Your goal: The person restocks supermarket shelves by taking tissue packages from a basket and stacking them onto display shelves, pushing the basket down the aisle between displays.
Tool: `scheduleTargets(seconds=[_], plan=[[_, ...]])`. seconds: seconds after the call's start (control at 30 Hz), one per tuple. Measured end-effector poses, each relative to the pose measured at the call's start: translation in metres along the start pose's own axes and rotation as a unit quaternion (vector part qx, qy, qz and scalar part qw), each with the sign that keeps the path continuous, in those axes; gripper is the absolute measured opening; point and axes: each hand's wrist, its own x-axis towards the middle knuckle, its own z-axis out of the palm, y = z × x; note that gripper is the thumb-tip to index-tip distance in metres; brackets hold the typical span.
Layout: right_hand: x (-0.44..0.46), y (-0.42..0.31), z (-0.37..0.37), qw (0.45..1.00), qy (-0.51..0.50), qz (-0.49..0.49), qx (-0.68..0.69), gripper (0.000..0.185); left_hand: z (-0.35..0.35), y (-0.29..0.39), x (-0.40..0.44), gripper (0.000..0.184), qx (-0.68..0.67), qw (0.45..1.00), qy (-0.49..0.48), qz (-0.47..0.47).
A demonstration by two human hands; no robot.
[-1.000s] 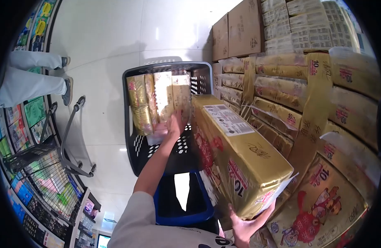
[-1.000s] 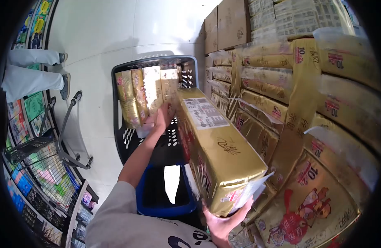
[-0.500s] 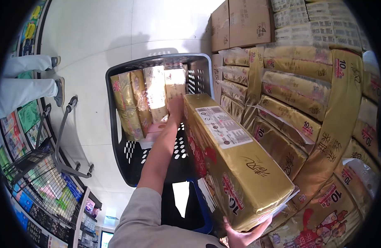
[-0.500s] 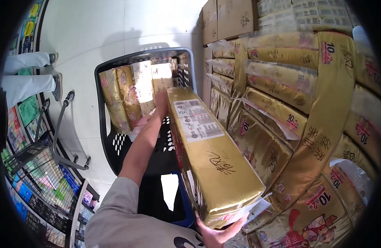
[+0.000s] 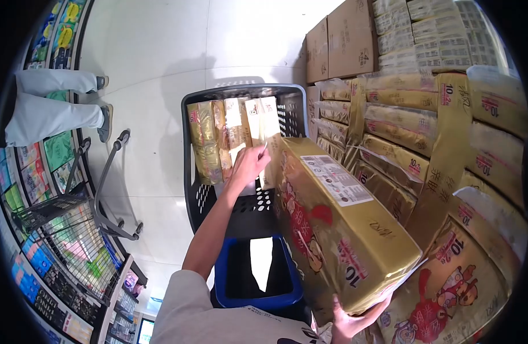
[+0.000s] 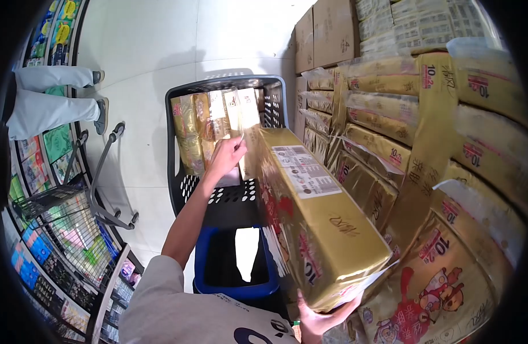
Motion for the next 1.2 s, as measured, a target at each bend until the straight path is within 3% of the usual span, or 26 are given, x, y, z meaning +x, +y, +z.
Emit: scheduleTargets(seconds=[0.13,0.2,0.3,0.43,0.6,0.67,0.73,0.83,0.97,1.2], plan=[[0.006,-0.008,-0.017,1.0,-0.008,0.024,0.013,0.112,-0.029,0.006,-0.046,0.012,-0.092,0.994,0.057,-0.001],[0.006,-0.013,-0.017,0.999,-0.012,0.031,0.022,0.111,-0.047,-0.002,-0.059,0.012,-0.127,0.986,0.09,0.062],[0.009,-0.021,-0.012,1.0,-0.027,0.003,0.015,0.11,-0.098,0.039,-0.098,0.015,-0.088,0.986,0.131,0.054],[0.022,-0.025,0.024,0.997,-0.047,-0.038,0.043,0.108,-0.152,0.057,-0.164,0.025,-0.166,0.975,0.139,-0.054],[0.055,-0.035,0.098,0.992,-0.066,-0.041,0.097,0.099,-0.16,0.053,-0.222,0.033,-0.172,0.971,0.162,0.043],[0.069,-0.044,0.131,0.994,-0.047,-0.102,0.016,0.096,-0.16,0.049,-0.235,0.034,-0.175,0.968,0.167,0.06],[0.08,-0.038,0.173,0.989,-0.036,-0.14,-0.019,0.101,-0.159,0.047,-0.248,0.036,-0.261,0.939,0.214,0.063],[0.089,-0.028,0.219,0.987,-0.111,-0.095,-0.064,0.107,-0.163,0.035,-0.268,0.031,-0.312,0.919,0.24,0.01],[0.092,-0.015,0.275,0.98,-0.158,-0.028,-0.118,0.108,-0.156,0.02,-0.287,0.029,-0.335,0.907,0.251,0.045],[0.113,0.019,0.341,0.964,-0.205,-0.035,-0.164,0.107,-0.15,0.036,-0.278,0.037,-0.299,0.93,0.21,0.036]])
